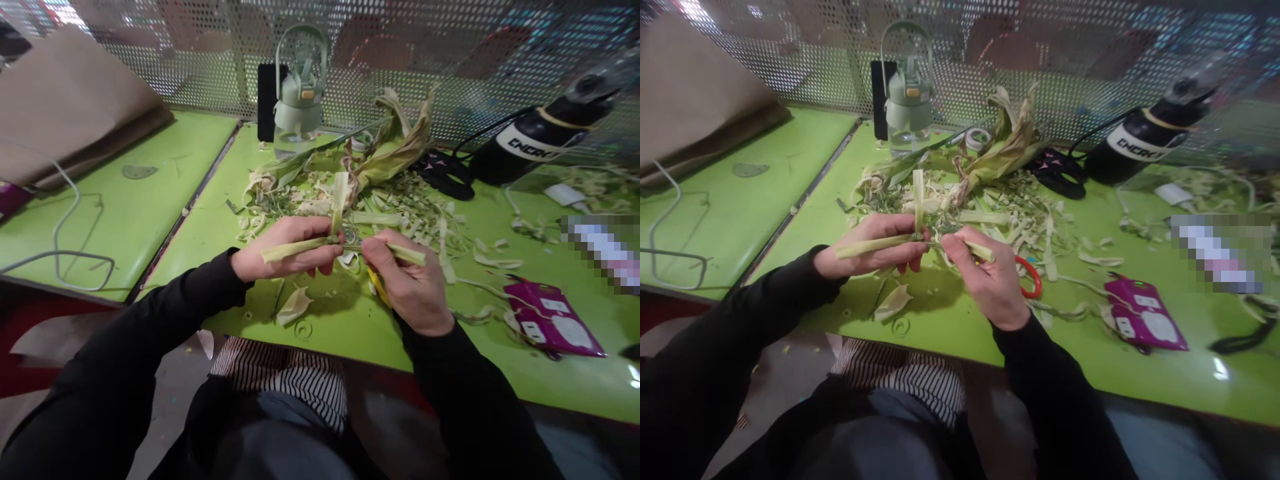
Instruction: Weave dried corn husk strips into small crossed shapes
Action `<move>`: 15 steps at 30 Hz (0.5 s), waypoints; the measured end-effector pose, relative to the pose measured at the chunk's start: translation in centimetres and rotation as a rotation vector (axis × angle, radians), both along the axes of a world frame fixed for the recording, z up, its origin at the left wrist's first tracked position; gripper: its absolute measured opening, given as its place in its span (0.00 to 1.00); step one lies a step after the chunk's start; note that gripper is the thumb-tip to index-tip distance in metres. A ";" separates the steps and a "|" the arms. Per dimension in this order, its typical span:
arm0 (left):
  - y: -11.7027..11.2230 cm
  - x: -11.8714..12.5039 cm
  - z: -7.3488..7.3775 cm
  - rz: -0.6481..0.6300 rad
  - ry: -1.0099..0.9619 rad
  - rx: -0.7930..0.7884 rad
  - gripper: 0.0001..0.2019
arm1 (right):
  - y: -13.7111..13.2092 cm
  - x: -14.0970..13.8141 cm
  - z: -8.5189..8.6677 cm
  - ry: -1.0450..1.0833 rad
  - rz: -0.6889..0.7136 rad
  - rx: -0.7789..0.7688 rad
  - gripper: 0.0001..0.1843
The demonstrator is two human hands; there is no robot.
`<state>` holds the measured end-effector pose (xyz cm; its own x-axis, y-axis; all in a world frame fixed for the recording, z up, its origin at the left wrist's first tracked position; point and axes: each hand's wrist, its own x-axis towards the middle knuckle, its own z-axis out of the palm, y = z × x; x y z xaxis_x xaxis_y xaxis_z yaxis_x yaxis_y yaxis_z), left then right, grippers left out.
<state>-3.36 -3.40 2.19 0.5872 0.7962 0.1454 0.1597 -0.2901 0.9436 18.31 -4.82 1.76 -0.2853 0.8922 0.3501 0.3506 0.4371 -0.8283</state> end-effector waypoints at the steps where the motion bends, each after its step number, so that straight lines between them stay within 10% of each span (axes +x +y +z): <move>1: 0.1 -0.1 0.0 -0.015 0.014 -0.016 0.09 | 0.3 0.3 0.0 0.047 0.020 -0.051 0.23; 15: -0.9 1.4 -0.8 -0.084 -0.089 -0.286 0.12 | 0.4 -0.7 -1.4 0.333 -0.015 -0.177 0.13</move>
<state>-1.99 -4.31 1.40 0.6478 0.7614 -0.0242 0.0597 -0.0191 0.9980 17.59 -4.46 0.39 -0.1687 0.9503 0.2617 0.0548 0.2741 -0.9601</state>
